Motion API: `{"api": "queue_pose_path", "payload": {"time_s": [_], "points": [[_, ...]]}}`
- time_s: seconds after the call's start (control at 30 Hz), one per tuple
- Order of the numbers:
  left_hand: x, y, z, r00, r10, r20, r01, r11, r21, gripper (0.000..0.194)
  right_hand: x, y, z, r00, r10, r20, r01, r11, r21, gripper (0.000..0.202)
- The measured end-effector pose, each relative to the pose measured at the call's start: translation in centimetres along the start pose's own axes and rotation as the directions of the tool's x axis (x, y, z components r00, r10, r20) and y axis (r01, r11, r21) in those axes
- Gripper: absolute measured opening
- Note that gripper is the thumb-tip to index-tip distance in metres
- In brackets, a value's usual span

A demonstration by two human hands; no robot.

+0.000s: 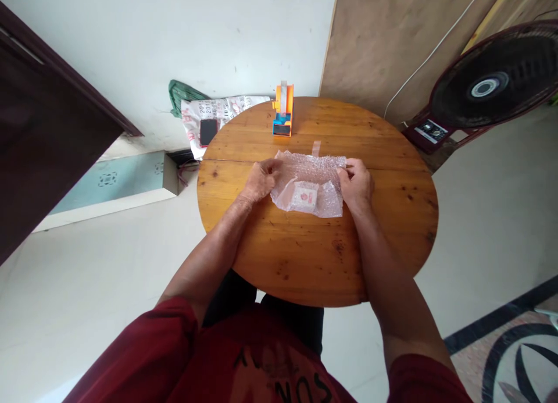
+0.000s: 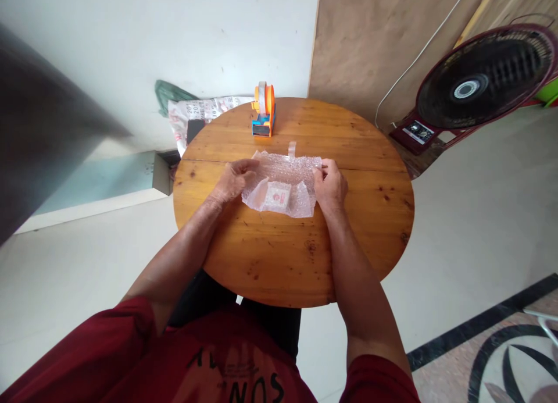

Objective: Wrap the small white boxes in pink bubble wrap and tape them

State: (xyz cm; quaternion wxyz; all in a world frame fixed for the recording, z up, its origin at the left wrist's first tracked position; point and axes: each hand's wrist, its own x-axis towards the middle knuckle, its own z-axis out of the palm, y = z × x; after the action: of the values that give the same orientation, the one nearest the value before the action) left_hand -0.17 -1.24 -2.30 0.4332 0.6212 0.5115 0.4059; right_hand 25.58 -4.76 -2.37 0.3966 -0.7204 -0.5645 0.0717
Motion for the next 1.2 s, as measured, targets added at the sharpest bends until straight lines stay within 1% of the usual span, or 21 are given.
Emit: {"api": "queue_pose_path", "payload": {"time_s": [0.07,0.13,0.2,0.27,0.3,0.33,0.37,0.43,0.5,0.57,0.63,0.73,0.8,0.87,0.93,1.03,1.13,1.17,1.2], "points": [[0.2,-0.6,0.0,0.998,0.051,0.027,-0.053,0.995,0.084,0.028,-0.1,0.1,-0.6,1.000,-0.004,0.007,0.005,0.996,-0.085,0.034],[0.3,-1.1,-0.2,0.994,0.099,0.039,-0.103,0.985,0.140,0.027,-0.3,0.0,-1.2,0.999,-0.034,-0.025,0.031,0.993,-0.113,0.040],[0.2,-1.1,-0.6,0.986,0.166,-0.019,-0.160,0.972,0.171,0.027,-0.6,-0.6,-1.9,0.994,-0.083,-0.074,0.078,0.995,-0.069,0.037],[-0.2,-0.5,-1.3,0.960,0.255,-0.114,-0.234,0.957,0.169,0.025,-1.2,-1.9,-2.7,0.988,-0.132,-0.084,0.137,0.989,0.052,0.029],[-0.6,0.0,-1.7,0.942,0.298,-0.154,-0.276,0.949,0.151,0.024,-1.6,-2.7,-3.1,0.986,-0.158,-0.059,0.164,0.978,0.132,0.025],[-1.1,0.7,-2.1,0.928,0.334,-0.164,-0.317,0.941,0.120,0.024,-1.9,-3.5,-3.5,0.983,-0.181,-0.013,0.180,0.961,0.209,0.023],[-1.6,1.4,-2.4,0.924,0.352,-0.147,-0.345,0.936,0.074,0.025,-2.3,-4.3,-3.9,0.977,-0.207,0.056,0.183,0.942,0.280,0.022],[-2.6,2.7,-2.8,0.925,0.371,-0.078,-0.374,0.927,-0.020,0.027,-2.8,-5.3,-4.5,0.944,-0.263,0.201,0.168,0.904,0.393,0.023],[-3.1,3.5,-2.7,0.910,0.414,0.009,-0.413,0.909,-0.059,0.029,-2.9,-5.6,-4.8,0.903,-0.297,0.311,0.155,0.899,0.409,0.026],[-3.3,3.7,-2.4,0.893,0.441,0.090,-0.437,0.898,-0.061,0.031,-2.7,-5.3,-4.7,0.884,-0.303,0.357,0.177,0.922,0.346,0.030],[-3.1,3.4,-2.0,0.898,0.410,0.158,-0.409,0.911,-0.041,0.037,-2.5,-4.7,-4.5,0.887,-0.315,0.339,0.225,0.934,0.278,0.032],[-3.1,3.1,-1.6,0.932,0.278,0.234,-0.291,0.956,0.023,0.049,-2.2,-4.0,-4.2,0.905,-0.326,0.274,0.273,0.938,0.214,0.030],[-3.2,3.3,-1.6,0.943,0.182,0.278,-0.205,0.977,0.056,0.053,-2.2,-3.8,-4.2,0.913,-0.300,0.276,0.265,0.951,0.157,0.029],[-3.5,3.7,-1.7,0.941,0.126,0.314,-0.142,0.990,0.027,0.055,-2.1,-3.7,-4.1,0.916,-0.254,0.311,0.229,0.967,0.115,0.031],[-3.6,4.1,-1.8,0.931,0.116,0.345,-0.099,0.993,-0.068,0.059,-2.1,-3.6,-3.9,0.920,-0.190,0.344,0.167,0.981,0.093,0.035],[-3.7,4.3,-2.1,0.909,0.121,0.398,-0.029,0.973,-0.228,0.065,-2.0,-3.3,-3.6,0.925,-0.091,0.370,0.068,0.995,0.075,0.046],[-3.7,4.3,-2.6,0.888,0.136,0.440,0.006,0.952,-0.306,0.060,-1.8,-2.9,-3.1,0.928,-0.068,0.368,0.030,0.994,0.106,0.047],[-3.8,4.3,-2.8,0.872,0.151,0.465,0.012,0.945,-0.328,0.057,-1.7,-2.7,-3.0,0.931,-0.072,0.357,0.030,0.992,0.123,0.046],[-3.8,4.3,-3.0,0.846,0.165,0.507,0.026,0.937,-0.349,0.056,-1.7,-2.5,-2.9,0.937,-0.075,0.342,0.028,0.990,0.140,0.043]]}}
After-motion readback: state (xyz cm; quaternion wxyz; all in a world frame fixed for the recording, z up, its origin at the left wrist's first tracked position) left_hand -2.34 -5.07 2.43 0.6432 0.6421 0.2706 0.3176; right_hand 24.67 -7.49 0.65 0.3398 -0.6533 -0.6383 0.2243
